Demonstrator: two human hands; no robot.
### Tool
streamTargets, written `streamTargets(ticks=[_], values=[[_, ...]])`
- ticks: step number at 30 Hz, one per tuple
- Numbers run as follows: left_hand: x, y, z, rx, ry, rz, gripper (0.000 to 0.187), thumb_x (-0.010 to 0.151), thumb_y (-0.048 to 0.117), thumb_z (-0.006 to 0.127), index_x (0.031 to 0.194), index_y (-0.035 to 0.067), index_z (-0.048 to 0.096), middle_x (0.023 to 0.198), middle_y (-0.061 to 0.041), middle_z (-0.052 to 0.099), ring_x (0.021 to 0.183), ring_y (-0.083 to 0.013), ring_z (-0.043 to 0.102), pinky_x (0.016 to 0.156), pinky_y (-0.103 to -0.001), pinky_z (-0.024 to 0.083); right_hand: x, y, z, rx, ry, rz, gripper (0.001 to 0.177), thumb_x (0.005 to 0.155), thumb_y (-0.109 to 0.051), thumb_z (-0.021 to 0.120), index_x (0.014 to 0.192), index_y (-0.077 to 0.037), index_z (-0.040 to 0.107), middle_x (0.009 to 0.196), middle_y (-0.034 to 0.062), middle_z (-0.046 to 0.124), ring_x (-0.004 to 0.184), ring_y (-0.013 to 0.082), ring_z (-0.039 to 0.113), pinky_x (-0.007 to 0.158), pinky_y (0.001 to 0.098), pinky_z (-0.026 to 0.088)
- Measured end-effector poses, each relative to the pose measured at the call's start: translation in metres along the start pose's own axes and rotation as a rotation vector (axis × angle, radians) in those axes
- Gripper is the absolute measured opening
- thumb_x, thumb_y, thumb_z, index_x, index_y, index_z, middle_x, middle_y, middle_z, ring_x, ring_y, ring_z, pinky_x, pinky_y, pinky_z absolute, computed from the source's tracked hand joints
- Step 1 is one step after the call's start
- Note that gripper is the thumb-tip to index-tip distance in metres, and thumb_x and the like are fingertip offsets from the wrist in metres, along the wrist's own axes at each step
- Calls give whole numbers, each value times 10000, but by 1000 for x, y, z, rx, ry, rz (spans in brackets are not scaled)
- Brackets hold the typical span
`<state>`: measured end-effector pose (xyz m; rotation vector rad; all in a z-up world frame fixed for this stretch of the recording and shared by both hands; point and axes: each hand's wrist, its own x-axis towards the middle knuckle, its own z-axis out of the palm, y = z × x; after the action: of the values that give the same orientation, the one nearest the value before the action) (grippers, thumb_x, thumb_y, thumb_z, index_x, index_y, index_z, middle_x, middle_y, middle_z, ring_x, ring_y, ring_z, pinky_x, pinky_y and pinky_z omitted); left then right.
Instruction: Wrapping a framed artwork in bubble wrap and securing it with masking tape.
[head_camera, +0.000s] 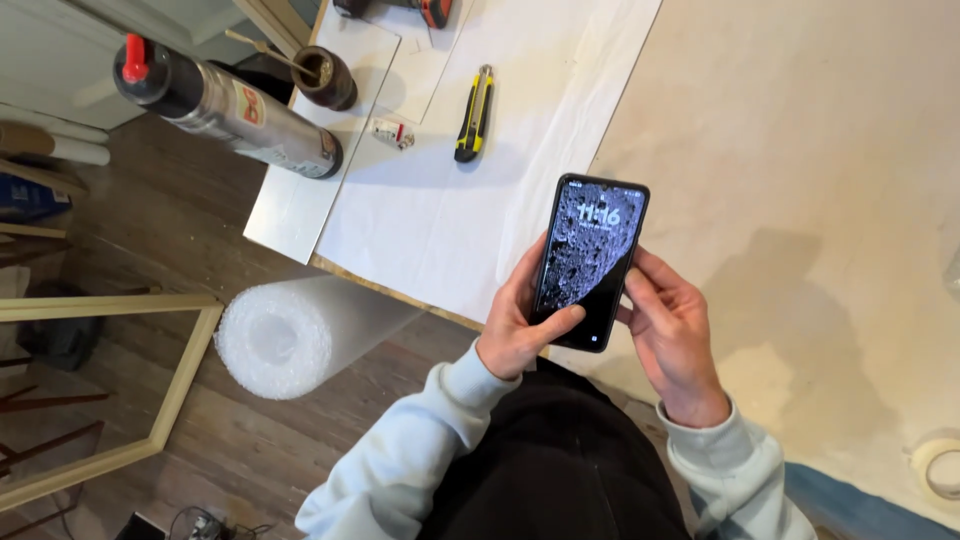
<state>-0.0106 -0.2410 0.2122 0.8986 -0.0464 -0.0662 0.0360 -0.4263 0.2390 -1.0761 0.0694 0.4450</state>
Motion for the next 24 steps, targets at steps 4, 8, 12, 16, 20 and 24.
streamTargets(ticks=[4,8,12,16,20,24], values=[[0,6,8,11,54,-3,902,936,-51,694,1670,-29,170,1605,-157,427,1454,-217,478,1233,-381,395,-1,-4,-1,-13,-10,-1,390,1083,-96,534,1450,35,557,1295,109,687,1143,198,674,977,438,579],[-1,10,12,48,56,-20,898,943,-43,689,1675,-28,169,1599,-172,438,1457,-229,481,1235,-388,399,-3,-6,-3,-17,-17,2,388,1093,-107,535,1450,42,557,1293,106,683,1153,196,667,995,435,571],[-3,23,19,69,47,-29,908,939,-35,689,1675,-20,157,1609,-176,425,1475,-232,465,1244,-392,390,-5,-11,-1,-25,-9,9,394,1088,-115,536,1450,41,554,1301,100,679,1157,193,666,1000,429,568],[-7,28,19,51,11,-38,911,931,-29,661,1678,-3,139,1631,-164,393,1503,-230,433,1266,-393,352,-7,-15,-2,-8,-10,5,398,1086,-114,542,1453,40,553,1294,99,684,1141,190,672,970,410,577],[-12,21,13,-23,28,-83,833,939,-21,585,1668,-14,183,1605,-164,431,1491,-241,445,1260,-395,344,-11,-17,-7,6,-13,-10,392,1108,-105,551,1469,47,566,1273,101,696,1101,179,675,906,367,572],[-14,24,17,-31,53,-101,789,926,-29,535,1655,-36,231,1565,-174,479,1464,-256,473,1245,-398,358,-15,-21,-3,1,-6,-23,380,1110,-93,559,1464,47,578,1262,105,701,1084,177,677,883,355,572]])
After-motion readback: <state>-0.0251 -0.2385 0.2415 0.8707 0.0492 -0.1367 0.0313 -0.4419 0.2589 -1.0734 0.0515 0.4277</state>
